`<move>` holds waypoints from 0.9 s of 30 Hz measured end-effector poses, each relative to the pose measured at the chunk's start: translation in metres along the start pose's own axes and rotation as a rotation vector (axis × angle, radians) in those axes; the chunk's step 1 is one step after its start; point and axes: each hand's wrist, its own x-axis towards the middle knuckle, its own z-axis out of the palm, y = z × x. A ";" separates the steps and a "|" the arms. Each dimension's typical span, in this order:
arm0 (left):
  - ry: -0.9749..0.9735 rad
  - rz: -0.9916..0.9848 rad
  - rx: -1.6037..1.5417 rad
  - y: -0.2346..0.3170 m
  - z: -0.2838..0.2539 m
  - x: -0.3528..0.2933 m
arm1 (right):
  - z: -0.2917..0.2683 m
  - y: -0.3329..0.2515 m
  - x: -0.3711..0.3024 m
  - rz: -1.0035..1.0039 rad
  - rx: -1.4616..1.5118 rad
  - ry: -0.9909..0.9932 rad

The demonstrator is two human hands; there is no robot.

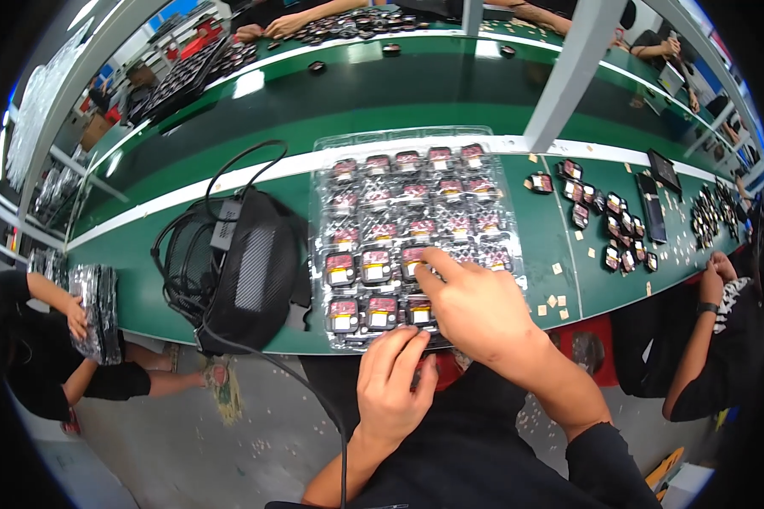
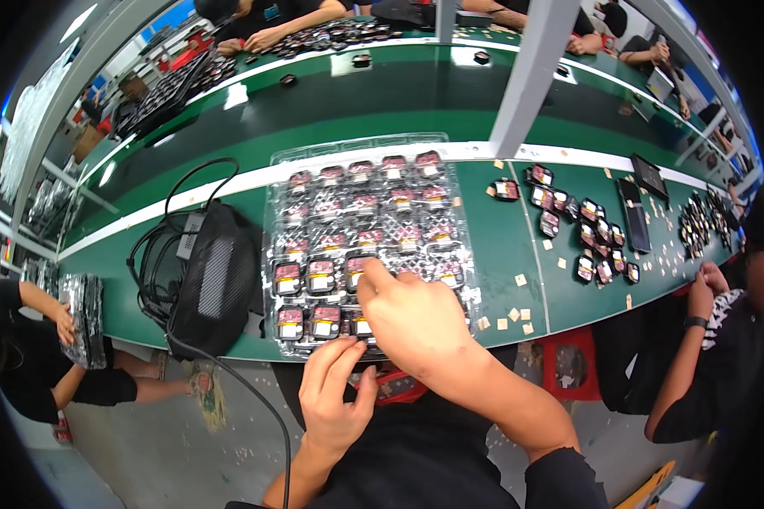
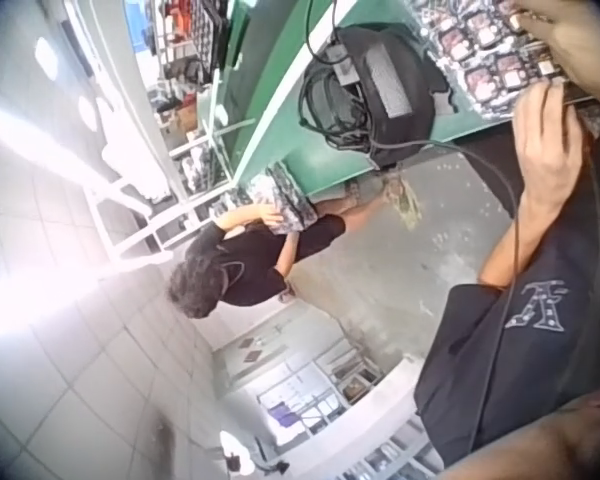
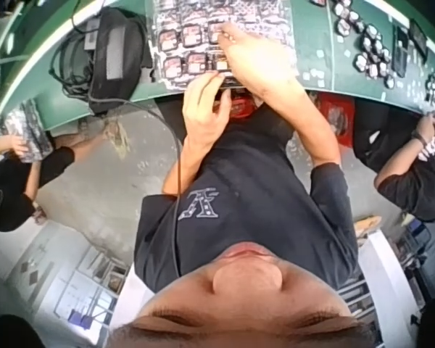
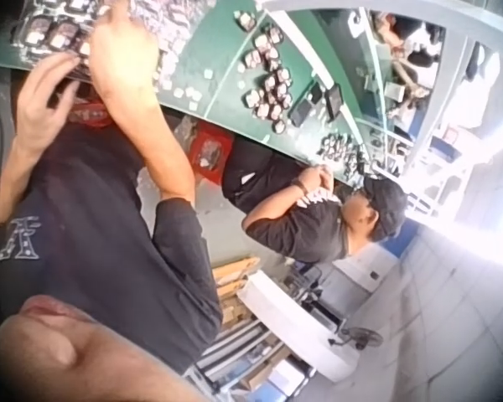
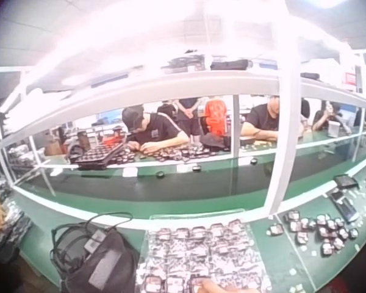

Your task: Assemble electronic components by cleaning and attaching small parts onto a main board at a factory workstation.

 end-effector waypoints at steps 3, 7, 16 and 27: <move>0.003 -0.011 0.009 0.000 -0.001 -0.001 | -0.011 0.007 -0.011 -0.033 0.204 0.130; 0.029 -0.014 0.009 -0.003 -0.001 -0.004 | -0.006 0.040 -0.043 0.195 0.398 0.376; 0.019 0.010 -0.023 -0.005 0.000 -0.007 | 0.028 0.132 -0.125 1.041 -0.094 0.442; 0.071 0.103 -0.064 0.001 0.000 -0.004 | 0.034 0.129 -0.141 0.804 0.131 0.580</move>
